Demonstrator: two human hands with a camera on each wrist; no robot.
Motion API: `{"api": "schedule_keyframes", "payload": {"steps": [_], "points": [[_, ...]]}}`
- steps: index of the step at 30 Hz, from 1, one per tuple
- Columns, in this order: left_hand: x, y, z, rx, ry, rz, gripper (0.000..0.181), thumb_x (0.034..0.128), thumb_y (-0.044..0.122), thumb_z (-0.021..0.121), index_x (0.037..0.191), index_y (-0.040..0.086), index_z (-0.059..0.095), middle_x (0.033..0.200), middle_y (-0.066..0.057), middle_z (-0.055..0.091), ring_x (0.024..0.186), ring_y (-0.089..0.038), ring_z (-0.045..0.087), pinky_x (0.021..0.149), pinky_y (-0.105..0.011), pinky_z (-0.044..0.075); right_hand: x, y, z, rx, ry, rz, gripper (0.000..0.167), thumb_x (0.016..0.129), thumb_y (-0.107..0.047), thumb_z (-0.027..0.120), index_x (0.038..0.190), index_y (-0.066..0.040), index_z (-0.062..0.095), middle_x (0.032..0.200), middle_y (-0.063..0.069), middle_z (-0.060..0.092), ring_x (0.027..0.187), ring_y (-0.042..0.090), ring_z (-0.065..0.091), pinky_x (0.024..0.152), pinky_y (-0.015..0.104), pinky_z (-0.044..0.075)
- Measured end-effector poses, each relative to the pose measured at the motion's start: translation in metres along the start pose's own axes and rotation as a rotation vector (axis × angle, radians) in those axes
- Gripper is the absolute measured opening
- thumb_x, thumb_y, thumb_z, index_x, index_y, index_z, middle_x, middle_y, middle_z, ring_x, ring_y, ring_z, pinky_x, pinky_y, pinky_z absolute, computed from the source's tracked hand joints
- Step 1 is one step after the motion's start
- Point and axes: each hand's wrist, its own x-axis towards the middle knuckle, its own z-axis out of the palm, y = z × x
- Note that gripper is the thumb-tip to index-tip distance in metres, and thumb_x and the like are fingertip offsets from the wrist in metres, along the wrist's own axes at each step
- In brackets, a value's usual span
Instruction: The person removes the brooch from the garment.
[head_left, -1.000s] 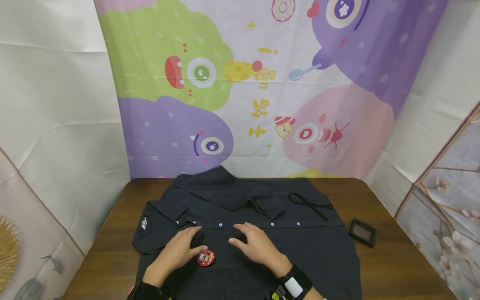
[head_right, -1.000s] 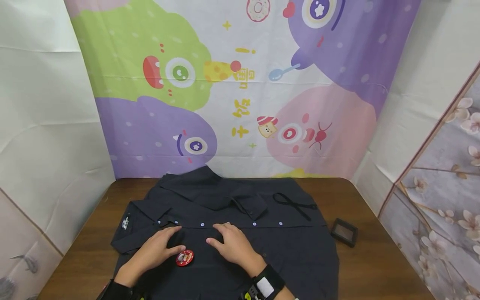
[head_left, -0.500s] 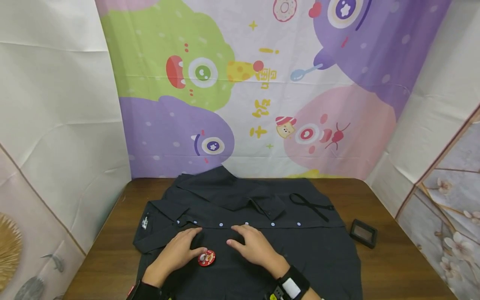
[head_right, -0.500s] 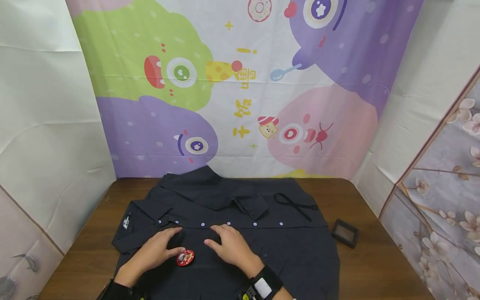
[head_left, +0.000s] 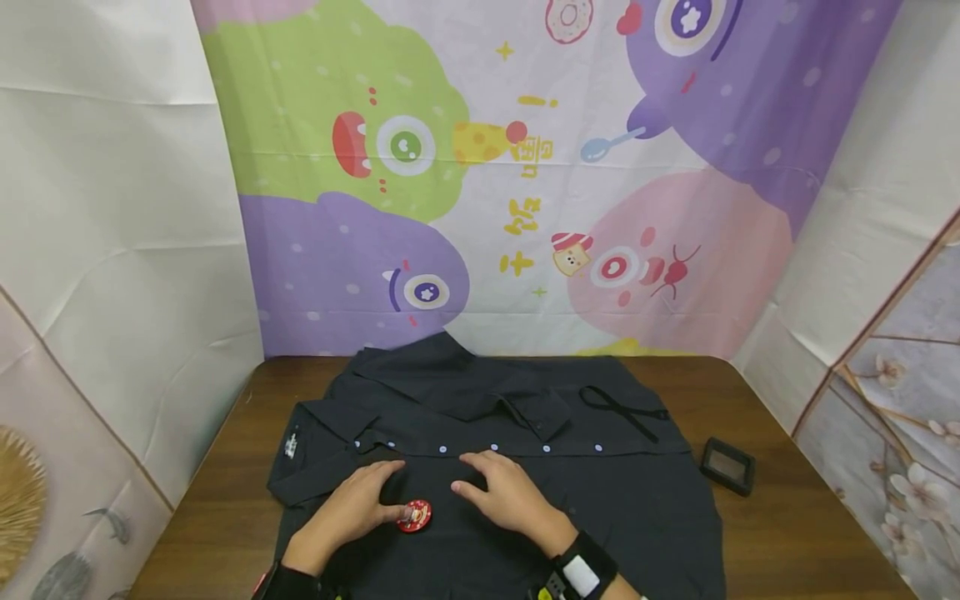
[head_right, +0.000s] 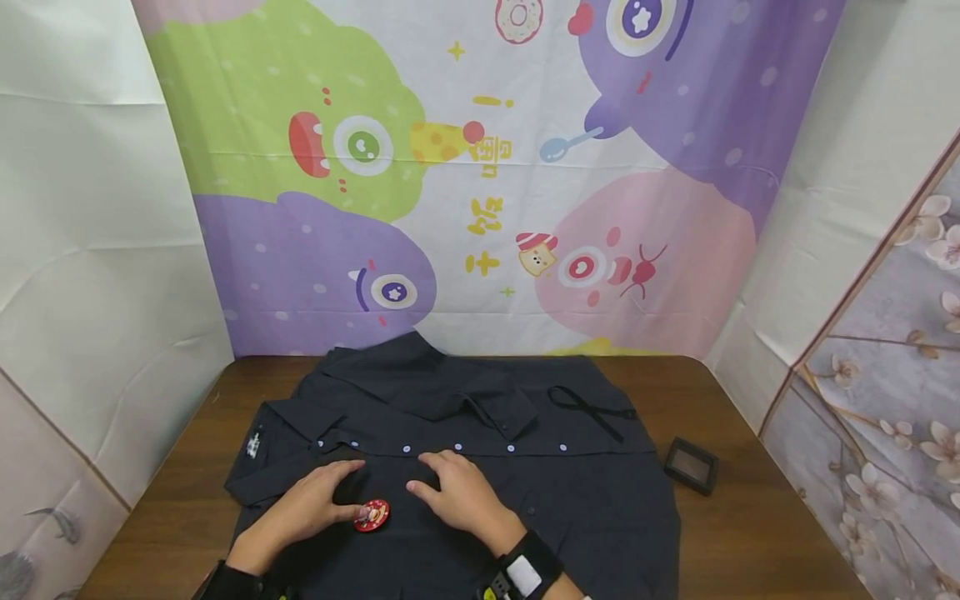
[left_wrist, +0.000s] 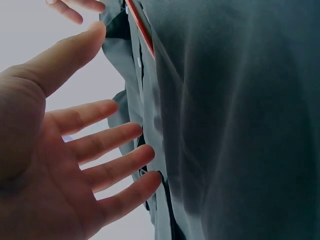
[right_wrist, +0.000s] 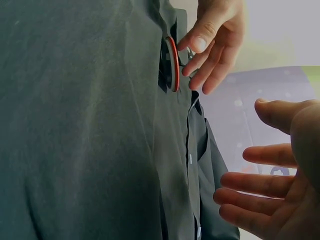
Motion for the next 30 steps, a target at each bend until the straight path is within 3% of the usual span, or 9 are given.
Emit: {"api": "schedule_keyframes", "payload": {"steps": [19,30], "points": [[-0.0020,-0.0025,-0.0004,0.006,-0.031,-0.026,0.071,0.0756,0.038,0.082,0.132,0.003,0.056,0.137,-0.019,0.056,0.128,-0.040,0.049,0.107,-0.057,0.038,0.0021,-0.0023,0.0076,0.002,-0.002,-0.019,0.046,0.096,-0.041,0.059,0.129,-0.009,0.061,0.122,0.005,0.066,0.114,0.021,0.062,0.095,0.041,0.052],[-0.0049,-0.0045,-0.0015,0.027,-0.011,-0.031,0.072,0.0732,0.037,0.084,0.131,0.005,0.057,0.136,-0.018,0.057,0.128,-0.040,0.049,0.106,-0.058,0.039,0.0084,-0.0069,0.0102,0.000,-0.021,-0.034,0.049,0.096,-0.042,0.059,0.130,-0.008,0.061,0.127,0.007,0.065,0.119,0.023,0.061,0.099,0.043,0.050]]}}
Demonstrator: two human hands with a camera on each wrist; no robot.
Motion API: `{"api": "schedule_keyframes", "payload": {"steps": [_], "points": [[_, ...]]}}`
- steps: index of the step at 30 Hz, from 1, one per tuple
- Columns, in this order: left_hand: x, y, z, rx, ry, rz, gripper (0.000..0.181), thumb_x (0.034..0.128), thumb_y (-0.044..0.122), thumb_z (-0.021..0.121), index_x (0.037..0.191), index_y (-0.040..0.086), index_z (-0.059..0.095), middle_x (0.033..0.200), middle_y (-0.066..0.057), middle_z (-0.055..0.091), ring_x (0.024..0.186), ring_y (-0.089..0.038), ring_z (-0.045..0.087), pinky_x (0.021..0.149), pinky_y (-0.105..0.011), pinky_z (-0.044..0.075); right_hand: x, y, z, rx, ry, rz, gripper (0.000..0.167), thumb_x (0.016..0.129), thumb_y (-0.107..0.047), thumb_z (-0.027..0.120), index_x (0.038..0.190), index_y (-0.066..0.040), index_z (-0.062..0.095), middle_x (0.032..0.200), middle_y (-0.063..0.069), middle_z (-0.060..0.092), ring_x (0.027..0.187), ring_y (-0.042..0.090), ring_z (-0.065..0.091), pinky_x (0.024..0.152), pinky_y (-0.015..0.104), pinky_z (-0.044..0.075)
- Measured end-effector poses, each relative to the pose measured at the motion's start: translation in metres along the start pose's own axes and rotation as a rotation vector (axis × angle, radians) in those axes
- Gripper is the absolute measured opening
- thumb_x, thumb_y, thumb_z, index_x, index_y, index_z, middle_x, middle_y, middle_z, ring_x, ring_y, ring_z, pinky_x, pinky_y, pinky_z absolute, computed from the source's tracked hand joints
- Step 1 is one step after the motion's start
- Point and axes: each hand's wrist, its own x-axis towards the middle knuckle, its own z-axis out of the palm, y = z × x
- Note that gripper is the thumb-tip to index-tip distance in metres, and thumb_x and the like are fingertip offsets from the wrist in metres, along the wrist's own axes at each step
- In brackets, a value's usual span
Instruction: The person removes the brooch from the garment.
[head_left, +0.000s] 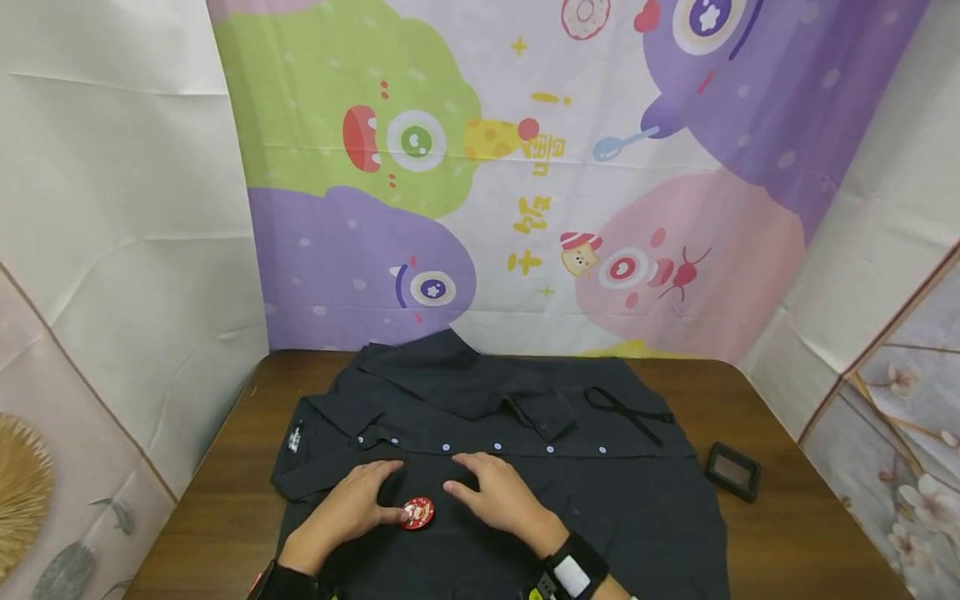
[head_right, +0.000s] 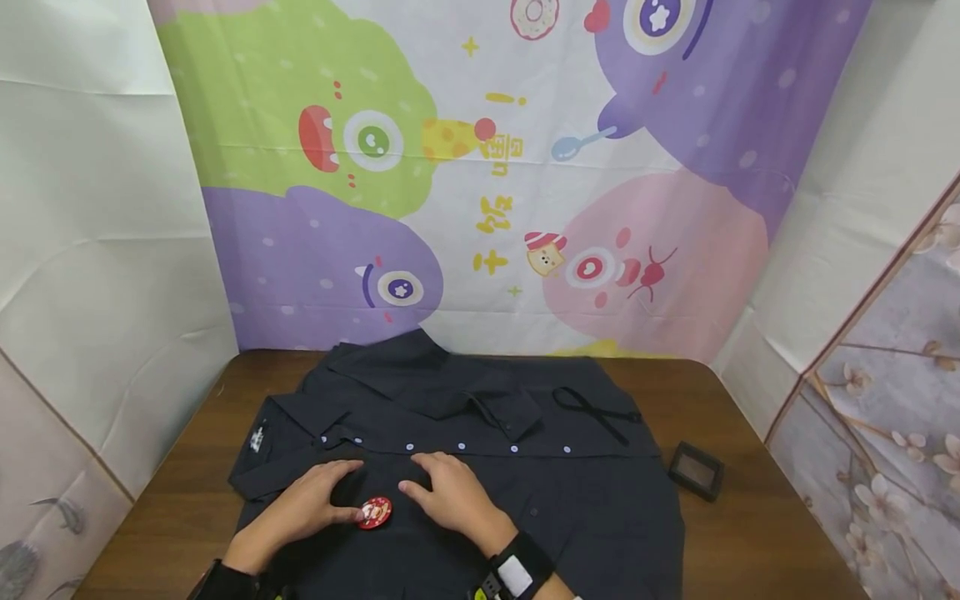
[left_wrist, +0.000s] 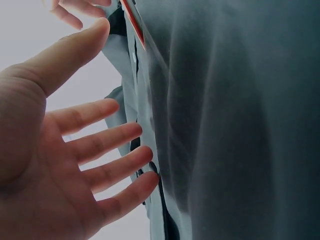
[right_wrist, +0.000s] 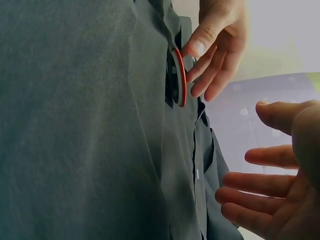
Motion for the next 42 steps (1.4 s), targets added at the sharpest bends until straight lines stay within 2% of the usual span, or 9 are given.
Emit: {"api": "schedule_keyframes", "payload": {"steps": [6,12,18,27,35,42], "points": [[-0.001,0.001,0.000,-0.005,0.007,0.012,0.073,0.0717,0.036,0.085,0.132,0.006,0.057,0.136,-0.017,0.057,0.128,-0.039,0.050,0.106,-0.058,0.039,0.001,-0.002,0.002,-0.023,0.013,-0.009,0.051,0.095,-0.044,0.059,0.130,-0.008,0.061,0.124,0.007,0.064,0.116,0.022,0.062,0.096,0.041,0.052],[0.000,0.001,0.004,0.009,-0.022,0.008,0.073,0.0708,0.035,0.086,0.131,0.005,0.058,0.134,-0.017,0.058,0.126,-0.039,0.051,0.105,-0.057,0.040,-0.001,-0.003,0.006,-0.022,-0.019,-0.012,0.050,0.095,-0.044,0.060,0.129,-0.008,0.062,0.119,0.006,0.065,0.111,0.020,0.063,0.093,0.037,0.053],[0.000,0.002,0.005,0.002,-0.011,0.019,0.074,0.0700,0.035,0.087,0.131,0.005,0.058,0.132,-0.016,0.060,0.123,-0.038,0.054,0.102,-0.057,0.043,-0.002,-0.005,0.009,-0.031,-0.015,-0.021,0.050,0.094,-0.043,0.061,0.129,-0.006,0.061,0.120,0.006,0.066,0.111,0.020,0.063,0.093,0.036,0.053],[-0.001,0.004,0.006,0.008,-0.015,0.008,0.073,0.0702,0.031,0.087,0.131,0.005,0.057,0.133,-0.017,0.059,0.125,-0.038,0.052,0.104,-0.057,0.041,-0.001,-0.008,0.012,-0.065,-0.006,-0.050,0.050,0.094,-0.042,0.062,0.128,-0.005,0.062,0.119,0.006,0.066,0.111,0.019,0.064,0.094,0.034,0.053],[0.004,0.007,0.006,-0.001,-0.002,0.028,0.074,0.0702,0.031,0.087,0.132,0.005,0.056,0.132,-0.017,0.060,0.123,-0.037,0.053,0.103,-0.056,0.042,0.002,-0.008,0.011,-0.062,-0.009,-0.061,0.047,0.094,-0.041,0.062,0.124,-0.005,0.064,0.117,0.005,0.067,0.109,0.017,0.065,0.093,0.032,0.054],[0.001,0.007,0.006,-0.005,-0.018,0.029,0.069,0.0702,0.030,0.087,0.128,0.004,0.059,0.131,-0.016,0.061,0.122,-0.037,0.054,0.103,-0.056,0.042,0.001,-0.012,0.013,-0.073,-0.045,-0.083,0.046,0.094,-0.041,0.061,0.125,-0.006,0.065,0.117,0.004,0.067,0.109,0.016,0.064,0.092,0.032,0.053]]}}
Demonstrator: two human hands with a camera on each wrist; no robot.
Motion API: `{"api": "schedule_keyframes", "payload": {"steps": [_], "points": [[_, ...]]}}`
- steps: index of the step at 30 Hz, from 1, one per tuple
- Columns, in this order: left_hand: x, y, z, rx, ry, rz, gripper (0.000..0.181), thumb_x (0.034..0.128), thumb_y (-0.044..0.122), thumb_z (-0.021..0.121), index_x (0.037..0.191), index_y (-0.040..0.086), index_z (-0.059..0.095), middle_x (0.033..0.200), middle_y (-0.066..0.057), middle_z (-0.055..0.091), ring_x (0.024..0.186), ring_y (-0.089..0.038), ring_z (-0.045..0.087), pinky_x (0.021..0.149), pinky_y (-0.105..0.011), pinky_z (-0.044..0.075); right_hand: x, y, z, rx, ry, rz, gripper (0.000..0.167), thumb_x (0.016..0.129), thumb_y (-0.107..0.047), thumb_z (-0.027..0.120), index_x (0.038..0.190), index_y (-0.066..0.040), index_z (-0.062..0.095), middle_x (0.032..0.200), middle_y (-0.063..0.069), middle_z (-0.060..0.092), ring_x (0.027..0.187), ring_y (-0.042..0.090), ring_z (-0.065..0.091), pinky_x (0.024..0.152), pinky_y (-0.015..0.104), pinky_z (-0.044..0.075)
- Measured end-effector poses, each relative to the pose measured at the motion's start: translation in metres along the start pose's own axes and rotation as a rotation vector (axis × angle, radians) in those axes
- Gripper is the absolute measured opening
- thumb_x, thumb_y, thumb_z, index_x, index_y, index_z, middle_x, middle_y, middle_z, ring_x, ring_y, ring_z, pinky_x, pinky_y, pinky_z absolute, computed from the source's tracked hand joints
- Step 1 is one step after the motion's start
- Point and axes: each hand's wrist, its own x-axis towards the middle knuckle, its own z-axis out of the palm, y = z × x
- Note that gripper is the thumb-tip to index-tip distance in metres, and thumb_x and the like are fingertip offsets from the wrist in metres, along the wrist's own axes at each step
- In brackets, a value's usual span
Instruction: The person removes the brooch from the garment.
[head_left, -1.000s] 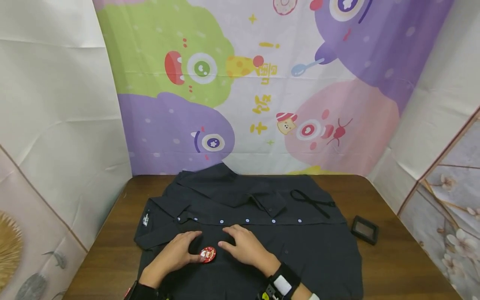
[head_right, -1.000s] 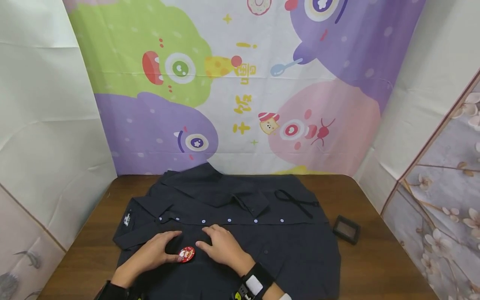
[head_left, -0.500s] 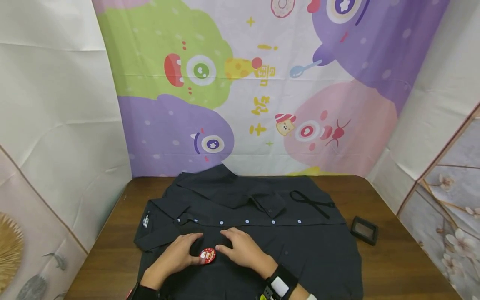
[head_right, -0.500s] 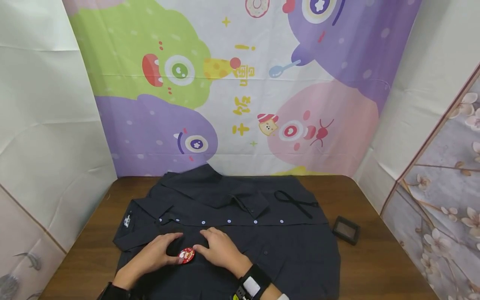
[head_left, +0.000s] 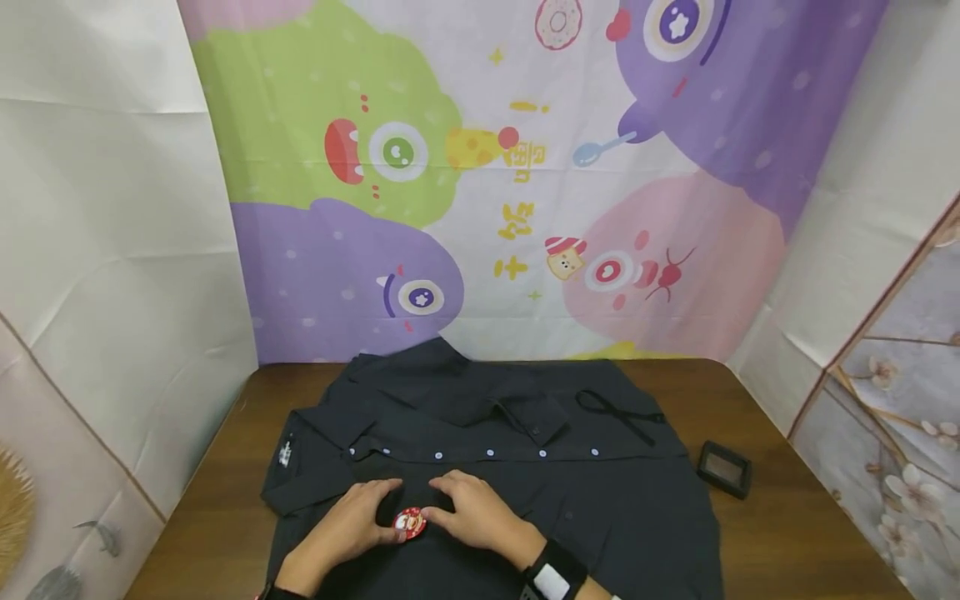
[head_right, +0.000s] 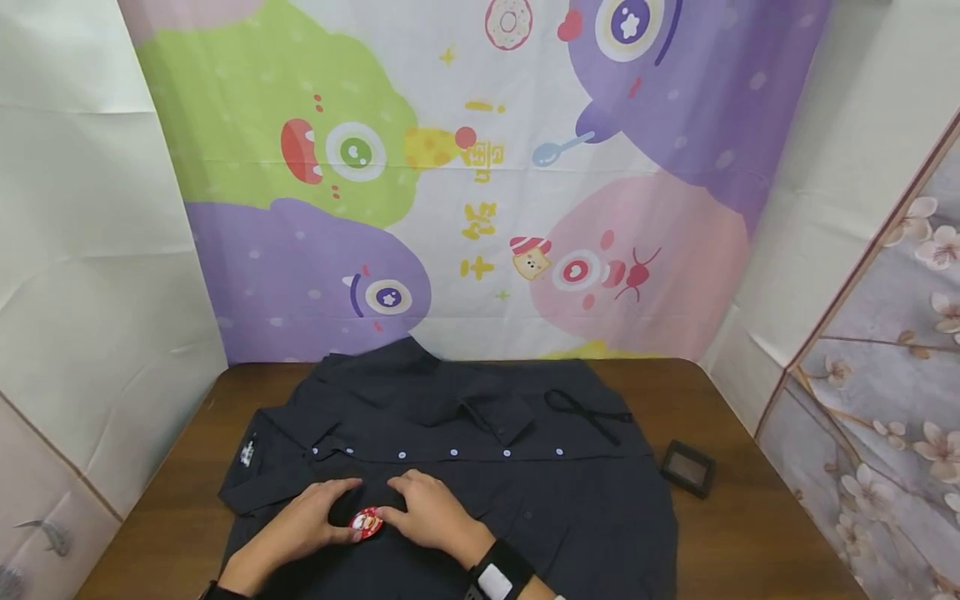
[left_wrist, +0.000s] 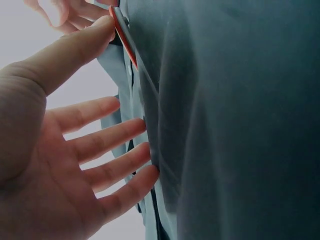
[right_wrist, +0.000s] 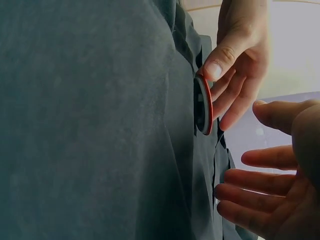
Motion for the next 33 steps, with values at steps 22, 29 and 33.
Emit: {"api": "schedule_keyframes", "payload": {"steps": [22,29,33], "points": [[-0.004,-0.006,-0.001,0.016,-0.004,0.008,0.065,0.0674,0.029,0.088,0.122,0.004,0.063,0.129,-0.015,0.061,0.121,-0.037,0.052,0.103,-0.056,0.042,0.004,-0.007,0.010,-0.048,-0.014,-0.025,0.043,0.093,-0.040,0.063,0.125,-0.011,0.065,0.115,0.000,0.067,0.107,0.012,0.062,0.093,0.028,0.051],[-0.004,-0.007,0.000,0.063,-0.026,-0.018,0.066,0.0672,0.032,0.088,0.121,0.002,0.064,0.133,-0.021,0.057,0.126,-0.041,0.047,0.103,-0.060,0.040,0.006,-0.008,0.010,-0.044,-0.030,-0.044,0.043,0.093,-0.040,0.063,0.124,-0.010,0.065,0.113,0.000,0.067,0.104,0.011,0.062,0.091,0.026,0.052],[-0.005,-0.007,0.000,0.075,-0.037,-0.023,0.067,0.0669,0.032,0.088,0.121,0.000,0.064,0.134,-0.022,0.055,0.126,-0.041,0.046,0.103,-0.061,0.039,0.006,-0.008,0.011,-0.047,-0.029,-0.053,0.043,0.093,-0.040,0.064,0.123,-0.010,0.065,0.112,0.001,0.068,0.103,0.010,0.063,0.089,0.026,0.052]]}}
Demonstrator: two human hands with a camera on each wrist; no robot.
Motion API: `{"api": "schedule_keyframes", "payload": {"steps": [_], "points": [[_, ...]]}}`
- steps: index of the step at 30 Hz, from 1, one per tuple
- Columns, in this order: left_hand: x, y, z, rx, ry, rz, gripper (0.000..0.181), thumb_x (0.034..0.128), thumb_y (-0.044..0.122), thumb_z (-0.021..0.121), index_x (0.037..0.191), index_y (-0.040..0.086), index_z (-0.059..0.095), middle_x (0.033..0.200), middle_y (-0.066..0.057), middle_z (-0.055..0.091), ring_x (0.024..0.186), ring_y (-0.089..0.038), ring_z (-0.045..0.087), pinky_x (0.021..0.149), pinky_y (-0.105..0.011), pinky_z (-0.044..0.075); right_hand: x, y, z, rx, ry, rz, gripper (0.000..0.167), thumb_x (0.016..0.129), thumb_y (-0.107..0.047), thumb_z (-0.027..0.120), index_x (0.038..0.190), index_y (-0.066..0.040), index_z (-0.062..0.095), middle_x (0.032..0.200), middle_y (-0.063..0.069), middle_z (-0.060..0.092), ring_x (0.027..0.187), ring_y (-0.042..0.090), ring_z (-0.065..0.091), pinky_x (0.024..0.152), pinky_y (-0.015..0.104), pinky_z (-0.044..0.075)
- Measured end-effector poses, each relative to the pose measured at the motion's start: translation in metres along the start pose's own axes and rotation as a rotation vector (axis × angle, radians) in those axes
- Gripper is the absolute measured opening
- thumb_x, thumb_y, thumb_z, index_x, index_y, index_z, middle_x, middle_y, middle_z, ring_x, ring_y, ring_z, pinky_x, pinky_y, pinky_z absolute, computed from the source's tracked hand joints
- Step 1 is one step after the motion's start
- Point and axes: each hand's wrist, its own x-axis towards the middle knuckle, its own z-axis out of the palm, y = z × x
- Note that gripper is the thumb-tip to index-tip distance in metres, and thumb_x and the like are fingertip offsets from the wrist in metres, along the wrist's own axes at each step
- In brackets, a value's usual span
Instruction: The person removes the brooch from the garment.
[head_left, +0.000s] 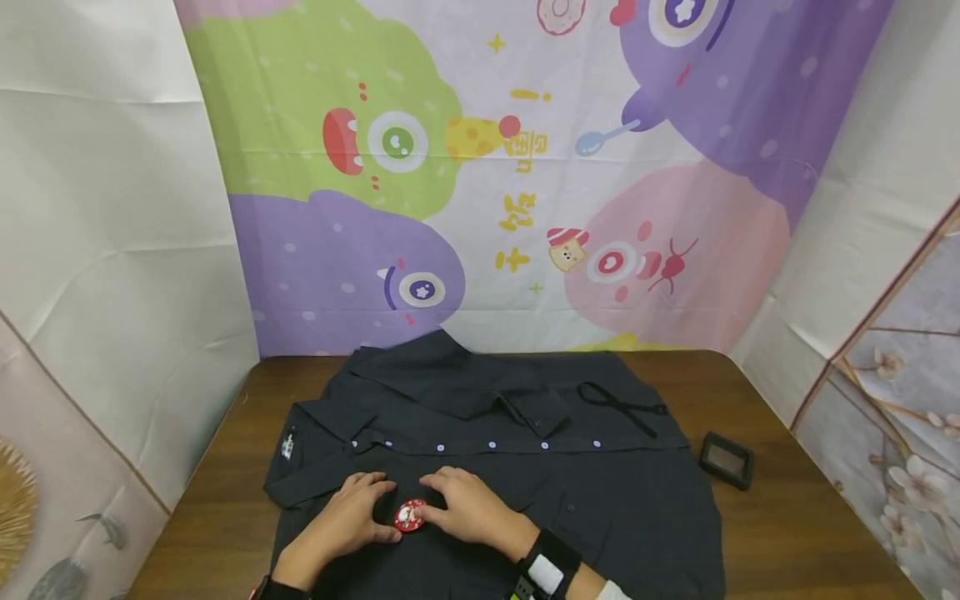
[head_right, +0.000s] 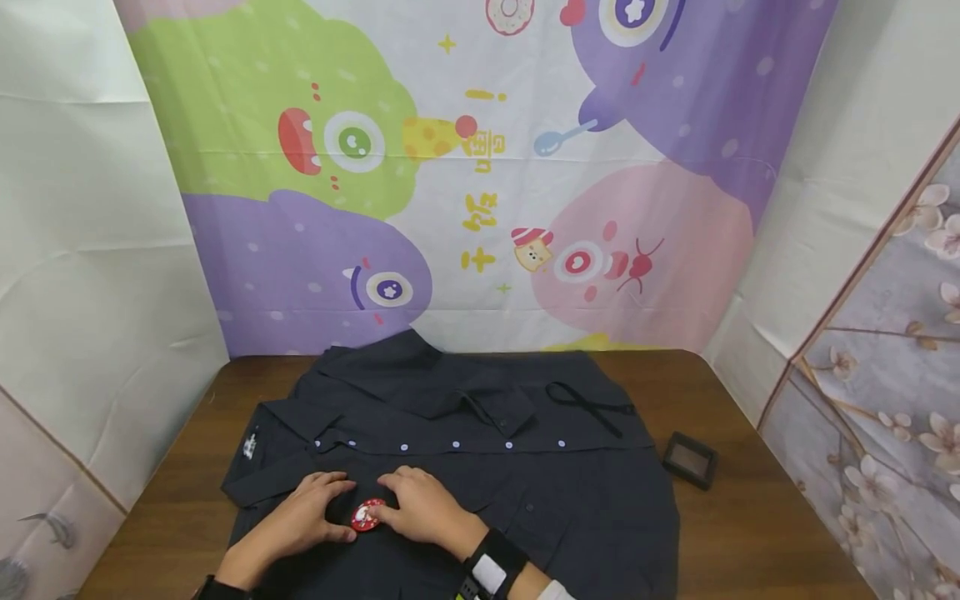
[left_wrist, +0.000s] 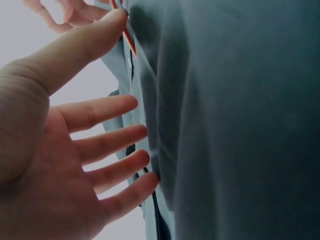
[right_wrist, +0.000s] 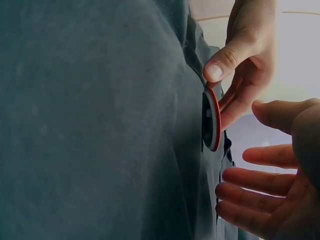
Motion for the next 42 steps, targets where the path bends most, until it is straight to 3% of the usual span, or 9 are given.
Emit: {"api": "schedule_keyframes", "payload": {"steps": [13,23,42], "points": [[0.000,-0.001,0.002,-0.004,-0.004,-0.009,0.070,0.0662,0.031,0.089,0.123,-0.001,0.063,0.135,-0.021,0.055,0.125,-0.041,0.047,0.103,-0.060,0.039,0.003,-0.004,0.003,-0.007,-0.013,-0.015,0.044,0.092,-0.042,0.065,0.123,-0.010,0.066,0.110,0.000,0.067,0.100,0.009,0.063,0.087,0.025,0.052],[-0.003,-0.003,0.004,-0.026,0.006,0.030,0.072,0.0642,0.027,0.090,0.124,-0.001,0.062,0.136,-0.019,0.056,0.126,-0.039,0.048,0.103,-0.061,0.039,0.001,-0.008,0.005,0.013,-0.036,-0.012,0.046,0.090,-0.042,0.068,0.124,-0.011,0.066,0.111,-0.002,0.067,0.099,0.007,0.062,0.087,0.024,0.052],[-0.002,-0.004,0.006,-0.018,-0.021,0.031,0.072,0.0647,0.031,0.089,0.124,0.000,0.062,0.139,-0.020,0.052,0.129,-0.042,0.044,0.100,-0.068,0.037,0.002,-0.013,0.010,-0.011,-0.043,-0.023,0.046,0.087,-0.042,0.071,0.121,-0.011,0.067,0.106,-0.002,0.066,0.093,0.005,0.060,0.083,0.023,0.051]]}}
